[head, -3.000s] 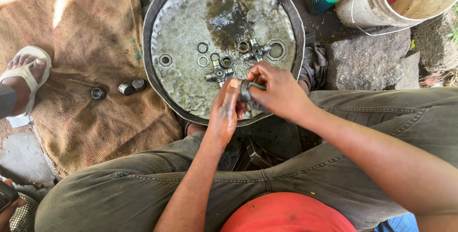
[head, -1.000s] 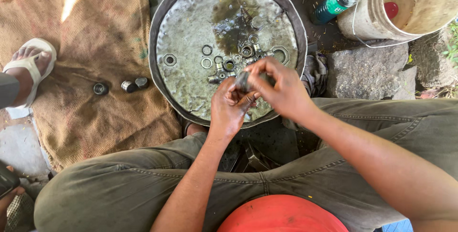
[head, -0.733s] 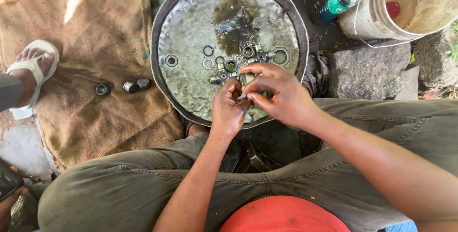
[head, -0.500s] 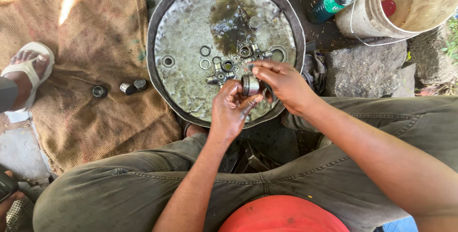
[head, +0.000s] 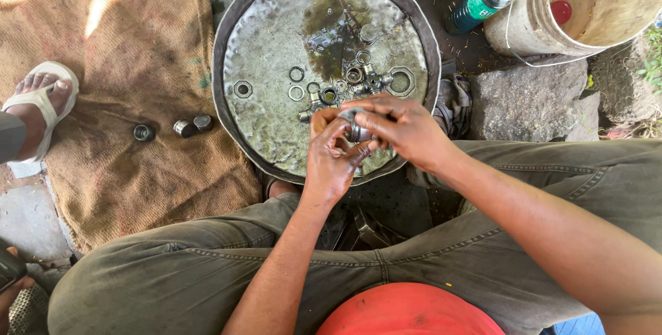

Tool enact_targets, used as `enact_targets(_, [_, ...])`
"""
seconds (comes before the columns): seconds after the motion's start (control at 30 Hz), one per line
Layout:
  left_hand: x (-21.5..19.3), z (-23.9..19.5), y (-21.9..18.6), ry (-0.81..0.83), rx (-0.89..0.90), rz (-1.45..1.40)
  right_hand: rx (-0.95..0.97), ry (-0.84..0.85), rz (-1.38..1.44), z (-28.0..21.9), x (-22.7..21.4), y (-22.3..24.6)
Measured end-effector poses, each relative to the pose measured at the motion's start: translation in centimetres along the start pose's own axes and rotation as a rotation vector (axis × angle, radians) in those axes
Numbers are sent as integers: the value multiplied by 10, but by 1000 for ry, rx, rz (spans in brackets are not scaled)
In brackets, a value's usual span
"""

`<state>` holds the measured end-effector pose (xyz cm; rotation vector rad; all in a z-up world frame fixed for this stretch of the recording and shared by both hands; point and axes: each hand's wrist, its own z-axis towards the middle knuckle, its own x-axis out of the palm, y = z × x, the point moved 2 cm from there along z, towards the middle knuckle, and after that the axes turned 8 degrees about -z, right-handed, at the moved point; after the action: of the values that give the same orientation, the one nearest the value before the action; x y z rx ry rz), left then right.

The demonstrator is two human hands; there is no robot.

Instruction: The person sits cross-legged and cleans small metal parts, including nuts and bolts, using a dark abrasive stick. They hold each part in one hand and rub it with the stick over a metal basin containing water and other parts.

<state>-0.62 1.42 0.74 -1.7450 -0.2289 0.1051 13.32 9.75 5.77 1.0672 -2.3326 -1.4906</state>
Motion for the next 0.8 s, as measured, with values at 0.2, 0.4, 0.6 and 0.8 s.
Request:
enact_targets(0.2, [-6, 2, -2, 20, 146, 162, 182, 191, 375, 0, 0, 3])
enact_targets(0.4, [-12, 10, -2, 33, 74, 110, -640, -86, -271, -6, -3, 12])
enact_targets(0.6, [-7, 8, -1, 84, 170, -42, 90, 50, 229, 11, -2, -16])
enact_targets(0.8, [-9, 15, 9, 0, -1, 89, -781, -261, -588, 5, 7, -7])
